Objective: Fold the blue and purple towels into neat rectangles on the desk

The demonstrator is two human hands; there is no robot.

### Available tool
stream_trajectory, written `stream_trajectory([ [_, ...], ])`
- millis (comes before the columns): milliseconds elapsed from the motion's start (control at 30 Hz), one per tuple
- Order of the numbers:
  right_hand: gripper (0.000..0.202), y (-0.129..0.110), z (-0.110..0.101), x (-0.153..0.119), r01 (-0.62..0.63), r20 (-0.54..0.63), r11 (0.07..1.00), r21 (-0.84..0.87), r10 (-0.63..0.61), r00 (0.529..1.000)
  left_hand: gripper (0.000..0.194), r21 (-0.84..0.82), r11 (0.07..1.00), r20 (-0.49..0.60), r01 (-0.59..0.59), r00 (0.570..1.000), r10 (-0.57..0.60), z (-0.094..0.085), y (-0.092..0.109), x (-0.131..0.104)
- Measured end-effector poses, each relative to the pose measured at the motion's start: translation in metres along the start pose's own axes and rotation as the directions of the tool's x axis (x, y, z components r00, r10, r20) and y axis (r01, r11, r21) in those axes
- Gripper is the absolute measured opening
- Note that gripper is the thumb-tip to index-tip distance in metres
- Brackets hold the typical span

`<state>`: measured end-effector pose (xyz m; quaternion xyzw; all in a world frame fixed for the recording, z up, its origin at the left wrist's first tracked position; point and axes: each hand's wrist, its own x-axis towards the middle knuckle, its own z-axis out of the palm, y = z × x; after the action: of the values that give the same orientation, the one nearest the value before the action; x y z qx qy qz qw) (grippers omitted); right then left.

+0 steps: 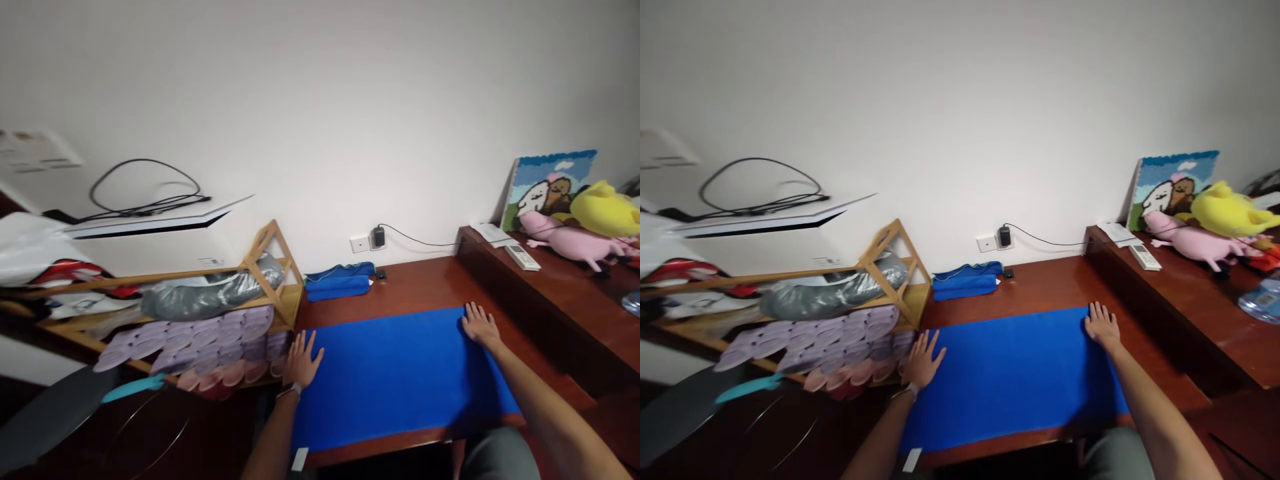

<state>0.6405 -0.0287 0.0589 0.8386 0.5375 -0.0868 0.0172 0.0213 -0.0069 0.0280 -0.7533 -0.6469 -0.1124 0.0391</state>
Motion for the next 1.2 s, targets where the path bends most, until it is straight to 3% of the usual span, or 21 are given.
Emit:
stream_trajectory([
  [67,0.071,-0.046,-0.003,-0.012,0.092,-0.119,0.996,0.006,-0.091,0.989,0.068,-0.022,1.000,-0.003,0.015,1.000,-0.015,-0.001,0.003,-0.003],
  [133,0.071,-0.113,-0.003,-0.036,0.278,-0.202,0.960,0.027,-0.267,0.942,0.069,-0.044,0.999,0.002,0.029,1.000,-0.029,-0.003,0.005,-0.005],
  [233,0.070,-0.230,0.005,-0.089,0.565,-0.149,0.819,0.102,-0.549,0.823,0.069,-0.073,0.997,0.011,0.038,0.999,-0.037,-0.004,0.007,-0.008],
  [333,0.070,-0.326,0.022,-0.139,0.713,-0.078,0.674,0.192,-0.714,0.696,0.069,-0.086,0.996,0.011,0.037,0.999,-0.037,-0.005,0.008,-0.010],
  [400,0.069,-0.361,0.033,-0.157,0.746,-0.046,0.626,0.225,-0.758,0.650,0.069,-0.083,0.996,0.020,0.040,0.999,-0.038,-0.004,0.008,-0.010],
  [467,0.068,-0.370,0.040,-0.159,0.760,-0.039,0.606,0.236,-0.776,0.630,0.068,-0.075,0.996,0.021,0.041,0.999,-0.040,-0.004,0.008,-0.010],
  [533,0.069,-0.353,0.042,-0.147,0.756,-0.047,0.615,0.227,-0.768,0.639,0.068,-0.066,0.997,0.016,0.042,0.999,-0.041,-0.005,0.008,-0.009],
  [633,0.071,-0.284,0.040,-0.113,0.691,-0.049,0.699,0.184,-0.695,0.717,0.069,-0.060,0.997,0.018,0.042,0.999,-0.041,-0.006,0.008,-0.008],
  [833,0.073,-0.062,0.034,-0.025,0.380,-0.095,0.919,0.106,-0.371,0.924,0.069,-0.062,0.997,0.012,0.035,0.999,-0.034,-0.006,0.006,-0.004],
  [933,0.077,0.024,0.038,0.004,0.251,-0.114,0.960,0.126,-0.238,0.965,0.069,-0.046,0.998,-0.006,0.033,0.999,-0.034,-0.002,0.003,-0.002],
  [1033,0.080,0.061,0.045,0.015,0.248,-0.172,0.957,0.152,-0.222,0.960,0.069,-0.016,1.000,-0.005,0.006,1.000,-0.006,0.001,-0.002,0.000],
  [1200,0.080,0.058,0.048,0.013,0.259,-0.209,0.955,0.144,-0.226,0.951,0.071,0.037,0.999,0.040,0.003,0.999,-0.004,0.000,-0.006,0.004],
])
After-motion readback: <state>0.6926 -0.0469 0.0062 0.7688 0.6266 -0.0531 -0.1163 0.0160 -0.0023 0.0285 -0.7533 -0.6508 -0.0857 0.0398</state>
